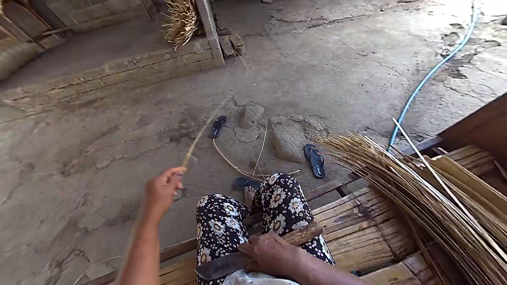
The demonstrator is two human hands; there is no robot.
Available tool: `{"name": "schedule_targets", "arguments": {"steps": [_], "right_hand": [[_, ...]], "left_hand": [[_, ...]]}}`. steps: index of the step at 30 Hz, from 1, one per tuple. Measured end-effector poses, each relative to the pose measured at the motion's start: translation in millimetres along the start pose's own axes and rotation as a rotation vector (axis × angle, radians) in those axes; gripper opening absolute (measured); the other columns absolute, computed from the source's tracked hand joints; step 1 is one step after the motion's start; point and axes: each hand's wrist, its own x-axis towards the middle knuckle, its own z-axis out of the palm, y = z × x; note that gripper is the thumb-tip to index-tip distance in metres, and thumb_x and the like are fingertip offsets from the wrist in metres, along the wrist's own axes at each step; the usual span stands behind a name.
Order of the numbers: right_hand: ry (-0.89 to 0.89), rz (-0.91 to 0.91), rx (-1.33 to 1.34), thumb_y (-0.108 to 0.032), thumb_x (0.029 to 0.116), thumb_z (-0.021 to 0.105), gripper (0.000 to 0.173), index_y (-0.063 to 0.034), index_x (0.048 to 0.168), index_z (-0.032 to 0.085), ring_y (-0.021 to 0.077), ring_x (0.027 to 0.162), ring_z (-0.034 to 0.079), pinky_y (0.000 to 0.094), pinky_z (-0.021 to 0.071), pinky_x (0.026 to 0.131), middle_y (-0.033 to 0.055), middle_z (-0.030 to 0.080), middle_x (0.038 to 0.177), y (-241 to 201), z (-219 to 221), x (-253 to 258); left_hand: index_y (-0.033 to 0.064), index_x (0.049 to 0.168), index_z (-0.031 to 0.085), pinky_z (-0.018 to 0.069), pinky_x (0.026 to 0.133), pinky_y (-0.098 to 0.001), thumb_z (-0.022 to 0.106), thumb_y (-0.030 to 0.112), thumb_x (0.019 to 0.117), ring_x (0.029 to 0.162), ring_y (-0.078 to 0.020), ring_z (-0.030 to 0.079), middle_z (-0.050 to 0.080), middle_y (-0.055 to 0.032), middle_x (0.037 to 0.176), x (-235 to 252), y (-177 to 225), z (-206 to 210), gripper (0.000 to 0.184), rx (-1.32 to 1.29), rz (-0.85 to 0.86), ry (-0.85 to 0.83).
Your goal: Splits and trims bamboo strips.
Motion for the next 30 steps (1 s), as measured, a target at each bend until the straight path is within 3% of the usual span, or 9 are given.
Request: {"name": "schedule_targets", "arguments": {"steps": [2, 5, 7, 9, 15, 22, 25, 26, 30], "right_hand": [[0.021, 0.037, 0.089, -0.043, 0.0990, 0.065, 0.049, -0.0150, 0.139, 0.062, 0.0386, 0.114, 0.066, 0.0640, 0.0509, 0.095, 0.0174, 0.068, 0.125, 7.4, -8.1, -7.2], [0.237, 0.052, 0.363, -0.042, 0.0957, 0.071, 0.046, -0.0138, 0.132, 0.069, 0.0300, 0.107, 0.070, 0.0569, 0.0538, 0.096, 0.0136, 0.072, 0.120, 32.1, -17.1, -37.9], [0.410, 0.088, 0.587, -0.040, 0.0959, 0.071, 0.047, -0.0137, 0.135, 0.068, 0.0179, 0.080, 0.071, 0.0411, 0.0606, 0.073, 0.0086, 0.074, 0.109, 43.3, -28.7, -59.9], [0.531, 0.106, 0.832, -0.037, 0.0958, 0.069, 0.049, -0.0126, 0.138, 0.064, 0.0102, 0.061, 0.062, 0.0299, 0.0556, 0.055, 0.0033, 0.071, 0.096, 43.6, -42.5, -71.7], [0.549, 0.087, 1.061, -0.035, 0.0985, 0.066, 0.061, -0.0135, 0.153, 0.049, 0.0108, 0.059, 0.061, 0.0264, 0.0531, 0.052, 0.0047, 0.069, 0.094, 30.5, -73.1, -61.7], [0.547, 0.130, 0.838, -0.040, 0.1020, 0.063, 0.055, -0.0166, 0.151, 0.053, 0.0109, 0.057, 0.058, 0.0281, 0.0519, 0.053, 0.0059, 0.068, 0.090, 28.5, -72.9, -33.8], [0.565, 0.213, 0.451, -0.046, 0.1040, 0.057, 0.053, -0.0233, 0.152, 0.053, 0.0253, 0.104, 0.070, 0.0486, 0.0552, 0.093, 0.0128, 0.069, 0.127, 26.2, -70.1, -22.8], [0.563, 0.218, 0.333, -0.047, 0.1048, 0.054, 0.053, -0.0254, 0.153, 0.052, 0.0314, 0.110, 0.068, 0.0548, 0.0530, 0.096, 0.0160, 0.067, 0.130, 26.9, -67.1, -17.8], [0.588, 0.112, -0.017, -0.049, 0.1074, 0.045, 0.049, -0.0312, 0.152, 0.052, 0.0356, 0.088, 0.070, 0.0546, 0.0570, 0.073, 0.0196, 0.067, 0.114, 42.4, -55.5, -6.9]], "left_hand": [[0.0066, 0.126, 0.068, 0.0533, 0.058, -0.0290, 0.049, 0.019, 0.1077, 0.063, -0.0123, 0.062, 0.068, -0.0044, 0.080, -9.3, -4.4, 31.8, 0.029, -0.165, -0.076, -0.031], [0.0027, 0.121, 0.069, 0.0497, 0.051, -0.0220, 0.049, 0.012, 0.1060, 0.056, -0.0086, 0.059, 0.064, -0.0015, 0.071, -26.5, -12.1, 62.3, 0.027, -0.474, -0.146, -0.024], [0.0011, 0.122, 0.068, 0.0492, 0.051, -0.0213, 0.049, 0.011, 0.1060, 0.056, -0.0082, 0.058, 0.063, -0.0009, 0.070, -38.8, -10.6, 75.2, 0.027, -0.612, -0.178, -0.086], [0.0010, 0.122, 0.067, 0.0484, 0.051, -0.0211, 0.048, 0.011, 0.1050, 0.055, -0.0072, 0.057, 0.062, 0.0004, 0.069, -53.3, -2.7, 88.5, 0.028, -0.670, -0.175, -0.179], [0.0031, 0.120, 0.070, 0.0499, 0.052, -0.0207, 0.049, 0.010, 0.1023, 0.057, -0.0071, 0.058, 0.066, -0.0004, 0.075, -84.5, 27.3, 128.4, 0.028, -0.735, -0.084, -0.381], [0.0029, 0.115, 0.069, 0.0500, 0.051, -0.0204, 0.049, 0.009, 0.1030, 0.054, -0.0076, 0.058, 0.063, -0.0002, 0.069, -97.5, 32.0, 143.9, 0.024, -0.774, -0.099, -0.430], [0.0013, 0.112, 0.066, 0.0497, 0.048, -0.0204, 0.047, 0.009, 0.1055, 0.050, -0.0078, 0.058, 0.062, -0.0014, 0.064, -100.8, 31.9, 153.3, 0.022, -0.881, -0.217, -0.424], [0.0012, 0.109, 0.065, 0.0493, 0.047, -0.0200, 0.046, 0.008, 0.1057, 0.049, -0.0074, 0.057, 0.060, -0.0012, 0.062, -101.1, 32.5, 156.2, 0.021, -0.923, -0.257, -0.404], [0.0019, 0.099, 0.065, 0.0419, 0.043, -0.0174, 0.045, 0.006, 0.1043, 0.043, -0.0040, 0.048, 0.052, 0.0019, 0.054, -100.0, 25.3, 159.0, 0.021, -1.073, -0.373, -0.332]]}}
